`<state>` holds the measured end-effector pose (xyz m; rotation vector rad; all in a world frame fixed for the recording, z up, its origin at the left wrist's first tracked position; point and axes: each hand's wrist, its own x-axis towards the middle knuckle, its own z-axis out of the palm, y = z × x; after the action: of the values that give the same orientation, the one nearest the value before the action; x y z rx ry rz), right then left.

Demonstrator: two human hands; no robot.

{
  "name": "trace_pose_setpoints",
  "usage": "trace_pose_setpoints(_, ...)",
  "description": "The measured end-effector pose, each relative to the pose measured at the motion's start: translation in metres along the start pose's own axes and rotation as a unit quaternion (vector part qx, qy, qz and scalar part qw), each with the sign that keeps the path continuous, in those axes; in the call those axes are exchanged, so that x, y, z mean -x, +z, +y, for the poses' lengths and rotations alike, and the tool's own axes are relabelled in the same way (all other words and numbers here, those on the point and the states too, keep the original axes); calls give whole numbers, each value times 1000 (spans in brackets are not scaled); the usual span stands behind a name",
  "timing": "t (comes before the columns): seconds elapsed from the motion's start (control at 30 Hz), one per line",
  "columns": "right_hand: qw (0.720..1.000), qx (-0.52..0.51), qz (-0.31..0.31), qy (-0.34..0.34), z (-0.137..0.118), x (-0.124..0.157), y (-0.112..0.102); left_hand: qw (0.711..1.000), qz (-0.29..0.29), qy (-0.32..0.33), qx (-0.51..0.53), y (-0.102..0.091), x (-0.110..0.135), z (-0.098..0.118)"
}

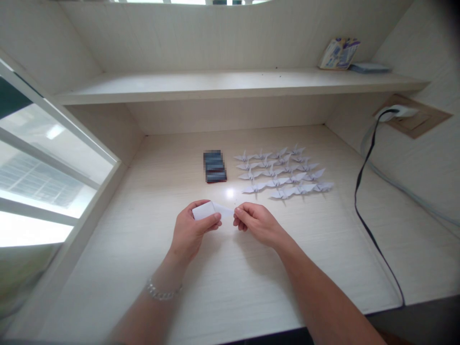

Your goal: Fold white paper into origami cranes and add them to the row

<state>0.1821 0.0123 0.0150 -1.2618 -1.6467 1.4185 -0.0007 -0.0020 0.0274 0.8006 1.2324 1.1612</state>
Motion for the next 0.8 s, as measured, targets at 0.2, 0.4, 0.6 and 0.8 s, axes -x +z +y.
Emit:
trace_pose_setpoints(0.2, 999, -11, 46, -11, 2, -1, -7, 1000, 9, 0, 15, -2, -1, 2)
trace_pose_setpoints(0.4, 998, -25, 54, -36, -4, 2, -1, 1000, 6, -1, 12, -2, -1, 1)
trace_pose_setpoints(0.6, 998, 22, 40, -37, -8, 6, 4, 1000, 3, 8, -2, 0, 0, 0)
trace_pose_setpoints(0.8, 995, -95, 0, 13, -2, 2, 6, 1000, 16, 17, -9, 1, 1, -1)
